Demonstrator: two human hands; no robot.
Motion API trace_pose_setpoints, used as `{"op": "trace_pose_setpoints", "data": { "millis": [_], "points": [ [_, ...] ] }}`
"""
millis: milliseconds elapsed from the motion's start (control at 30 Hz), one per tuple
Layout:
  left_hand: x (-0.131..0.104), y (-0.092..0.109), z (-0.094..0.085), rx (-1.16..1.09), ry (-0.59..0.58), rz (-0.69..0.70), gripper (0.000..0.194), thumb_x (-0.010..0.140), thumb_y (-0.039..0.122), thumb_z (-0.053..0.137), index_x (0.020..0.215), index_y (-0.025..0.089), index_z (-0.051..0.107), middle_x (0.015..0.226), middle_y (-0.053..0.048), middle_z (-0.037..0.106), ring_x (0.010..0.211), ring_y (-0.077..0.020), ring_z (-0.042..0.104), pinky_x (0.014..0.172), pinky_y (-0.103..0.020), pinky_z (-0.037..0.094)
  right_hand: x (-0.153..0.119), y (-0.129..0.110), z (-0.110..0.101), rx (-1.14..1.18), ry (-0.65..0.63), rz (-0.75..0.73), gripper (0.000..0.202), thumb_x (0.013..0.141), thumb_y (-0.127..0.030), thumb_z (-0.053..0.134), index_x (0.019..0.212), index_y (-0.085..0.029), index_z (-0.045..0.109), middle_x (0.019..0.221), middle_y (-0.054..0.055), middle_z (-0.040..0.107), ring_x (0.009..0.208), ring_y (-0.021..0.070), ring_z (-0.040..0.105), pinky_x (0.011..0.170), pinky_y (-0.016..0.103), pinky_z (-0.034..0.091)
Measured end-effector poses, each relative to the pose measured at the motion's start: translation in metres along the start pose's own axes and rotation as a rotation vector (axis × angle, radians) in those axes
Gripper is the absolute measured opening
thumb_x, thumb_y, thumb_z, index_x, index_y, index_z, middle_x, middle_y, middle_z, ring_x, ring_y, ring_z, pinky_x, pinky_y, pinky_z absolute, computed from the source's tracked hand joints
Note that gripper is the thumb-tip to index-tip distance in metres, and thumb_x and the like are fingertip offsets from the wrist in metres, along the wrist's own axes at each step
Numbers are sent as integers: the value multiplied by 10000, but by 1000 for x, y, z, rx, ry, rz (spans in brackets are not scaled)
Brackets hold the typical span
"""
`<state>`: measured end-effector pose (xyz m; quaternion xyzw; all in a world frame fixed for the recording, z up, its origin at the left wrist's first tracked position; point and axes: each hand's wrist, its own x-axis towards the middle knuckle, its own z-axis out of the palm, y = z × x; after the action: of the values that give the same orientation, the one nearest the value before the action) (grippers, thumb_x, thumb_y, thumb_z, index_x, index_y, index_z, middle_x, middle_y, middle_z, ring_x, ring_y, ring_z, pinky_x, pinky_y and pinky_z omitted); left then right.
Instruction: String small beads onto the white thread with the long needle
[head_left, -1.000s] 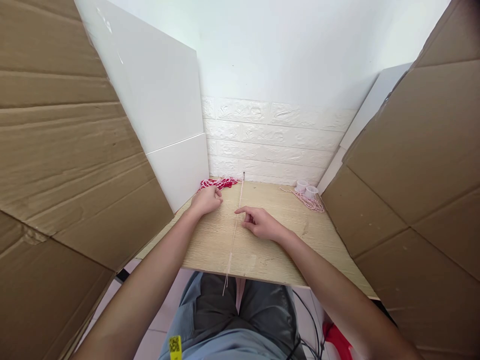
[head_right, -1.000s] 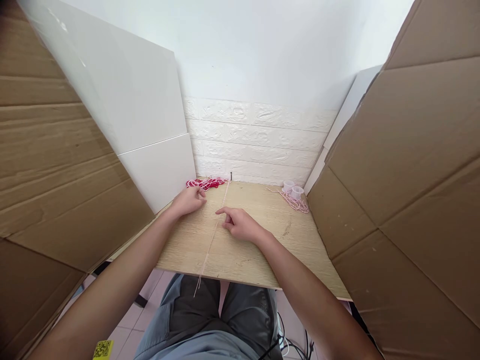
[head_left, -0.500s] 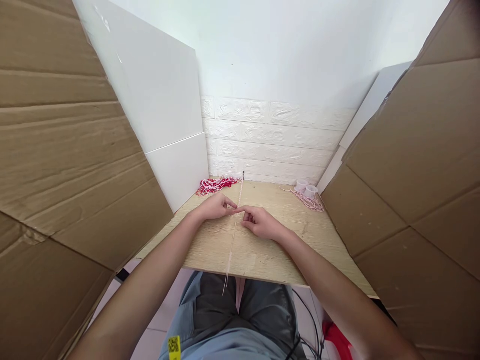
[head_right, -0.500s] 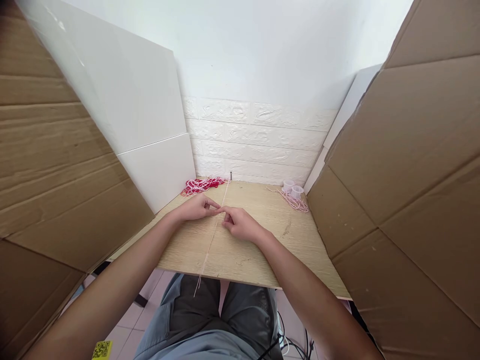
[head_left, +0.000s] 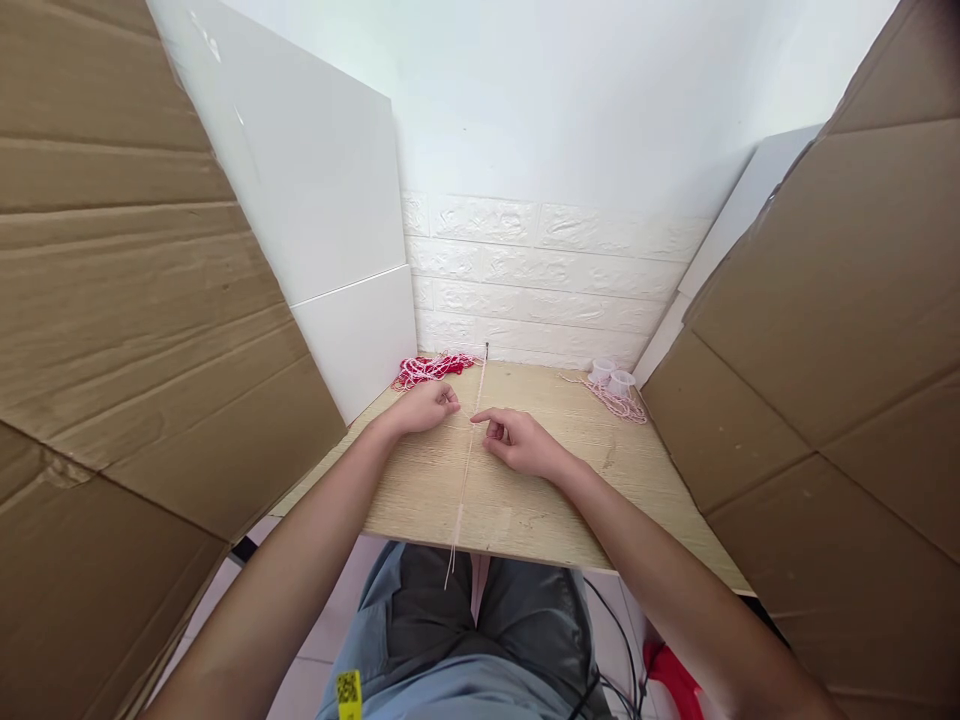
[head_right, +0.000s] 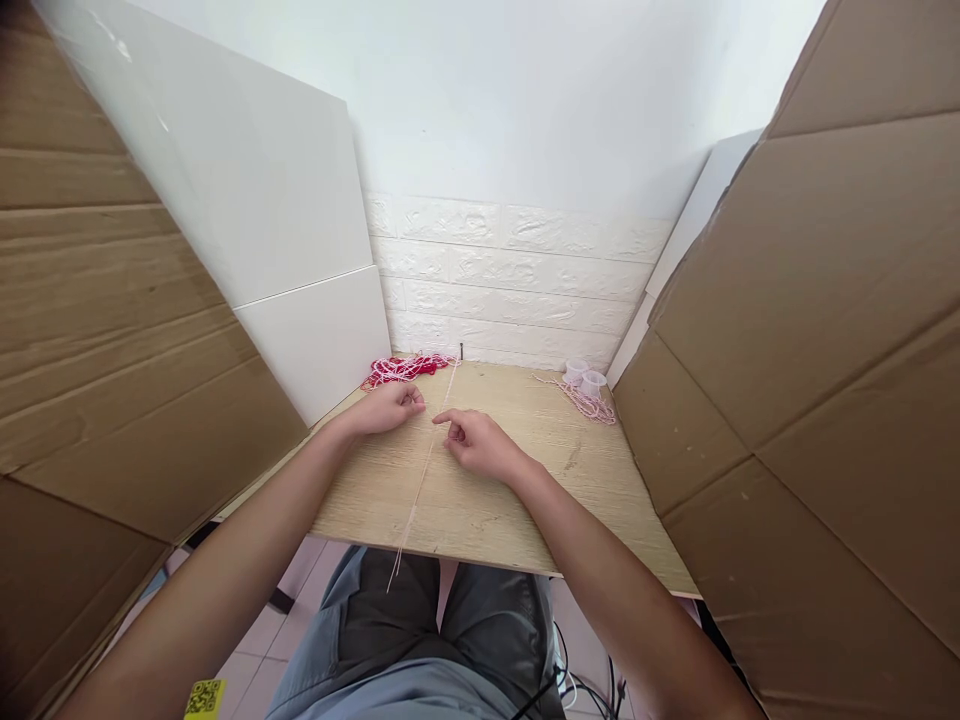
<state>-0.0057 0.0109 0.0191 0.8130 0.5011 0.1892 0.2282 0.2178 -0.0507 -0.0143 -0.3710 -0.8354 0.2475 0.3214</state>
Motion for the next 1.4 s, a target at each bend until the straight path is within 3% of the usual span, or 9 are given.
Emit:
{"op": "trace_pose_setpoints", "data": {
  "millis": [267, 467, 667, 867, 1000, 1233, 1400],
  "points": [
    [9, -12, -2, 85, 132, -169, 195, 796, 372, 548, 831, 203, 640, 845, -33, 708, 781, -197, 631, 630, -267, 430, 2, 1, -3, -120, 168, 0, 379, 783, -39, 589, 1111, -209, 670, 870, 40, 673, 952, 205, 538, 897, 352, 411],
    [8, -18, -9, 262, 136, -330, 178, 778, 381, 545, 822, 229, 627, 979, -67, 717, 896, -250, 641, 718, -312, 453, 3, 15, 3, -35, 52, 60, 426, 776, -7, 532, 1147, -184, 644, 875, 21, 601, 694, 114, 524, 683, 246, 419],
    [7, -20, -13, 335, 128, -492, 245, 798, 435, 517, 840, 217, 622, 1047, -127, 706, 940, -306, 648, 751, -366, 473, 3, 15, 2, -105, 72, 150, 373, 777, -79, 588, 1136, -175, 622, 876, 22, 586, 723, 123, 511, 705, 255, 400],
    [8, -18, -8, 304, 124, -452, 412, 774, 615, 519, 779, 216, 620, 957, -113, 712, 909, -281, 639, 756, -347, 465, 4, 12, -1, -232, 116, 320, 174, 780, -300, 692, 882, -174, 629, 760, 16, 583, 711, 141, 497, 642, 248, 347],
    [6, -15, -8, 315, 81, -460, 426, 741, 630, 558, 667, 212, 589, 834, -101, 690, 868, -269, 627, 721, -325, 454, 4, 15, -1, -237, 84, 344, 131, 807, -272, 659, 732, -171, 622, 761, 32, 620, 686, 131, 504, 623, 248, 334],
    [5, -15, -12, 277, 75, -479, 441, 713, 652, 575, 651, 216, 586, 832, -83, 692, 830, -261, 625, 668, -315, 432, 4, 11, -5, -22, 138, 299, 47, 793, -221, 608, 808, -177, 606, 728, 3, 628, 643, 123, 533, 602, 240, 367],
    [5, -18, -12, 278, 78, -487, 449, 702, 661, 579, 643, 217, 586, 808, -78, 692, 789, -248, 627, 648, -308, 425, 4, -1, -9, 140, 249, 139, 131, 746, -169, 558, 870, -182, 598, 690, -23, 581, 719, 140, 576, 712, 263, 426]
  ]
}}
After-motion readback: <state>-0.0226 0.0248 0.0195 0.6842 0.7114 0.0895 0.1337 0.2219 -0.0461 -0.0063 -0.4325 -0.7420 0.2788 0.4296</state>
